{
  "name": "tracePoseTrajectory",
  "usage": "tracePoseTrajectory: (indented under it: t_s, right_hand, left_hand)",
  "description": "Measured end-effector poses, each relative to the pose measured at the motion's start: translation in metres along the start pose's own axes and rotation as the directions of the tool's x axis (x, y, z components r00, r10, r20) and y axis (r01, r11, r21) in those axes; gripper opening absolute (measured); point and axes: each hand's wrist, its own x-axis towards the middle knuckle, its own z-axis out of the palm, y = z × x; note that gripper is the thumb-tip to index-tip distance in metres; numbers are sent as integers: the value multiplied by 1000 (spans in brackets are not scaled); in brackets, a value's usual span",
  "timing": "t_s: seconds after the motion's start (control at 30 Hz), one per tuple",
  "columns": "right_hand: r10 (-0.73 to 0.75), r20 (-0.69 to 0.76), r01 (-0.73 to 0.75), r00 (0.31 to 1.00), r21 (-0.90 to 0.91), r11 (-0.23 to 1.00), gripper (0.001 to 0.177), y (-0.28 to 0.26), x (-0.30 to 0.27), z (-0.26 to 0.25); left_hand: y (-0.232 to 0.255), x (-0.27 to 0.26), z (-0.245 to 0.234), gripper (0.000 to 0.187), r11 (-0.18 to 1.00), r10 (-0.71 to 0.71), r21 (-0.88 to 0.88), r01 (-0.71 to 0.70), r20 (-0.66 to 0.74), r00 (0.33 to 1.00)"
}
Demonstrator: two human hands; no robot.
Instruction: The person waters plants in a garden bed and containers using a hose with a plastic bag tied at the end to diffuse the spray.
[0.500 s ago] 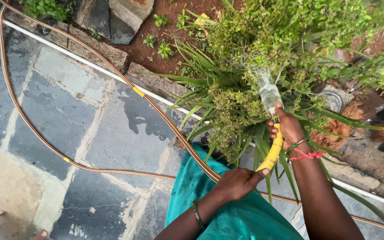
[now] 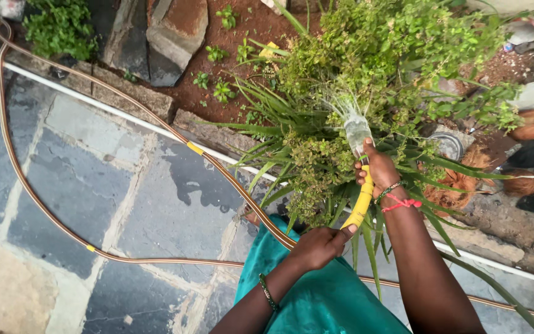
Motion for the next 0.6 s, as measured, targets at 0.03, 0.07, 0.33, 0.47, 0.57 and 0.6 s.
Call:
tracePoseTrajectory:
  t_s: [0.03,0.07,0.33,0.47,0.57,0.6]
  right_hand:
    - [-3,-2,3,1000,4,1000,45,2,3,-2]
    - [7,-12,-7,1000,14,1000,43,5,4,-7]
    - [129,-52,-125,990,75,989,27,37,25,-24]
    - [115,35,-114,993,-17,993,30,34,33,-6]
    - [115,85,-101,990,-161,982,39,22,41,15]
    - [121,119,-89,985,-243,966,43,19,42,21]
  left_hand:
    - [0,0,0,82,1000,3,4,-3,2,1000]
    - [0,1,1,82,1000,-12,-1,12,12,1000]
    - [-9,2,2,85,999,-4,32,2,52,999]
    - [-5,-6,-6,83,997,-76,5,76,31,997]
    - [-2,-7,-8,83,997,-73,-36,72,-17,997]
    - [-2,-7,-7,82,996,-61,-71,58,-46,997]
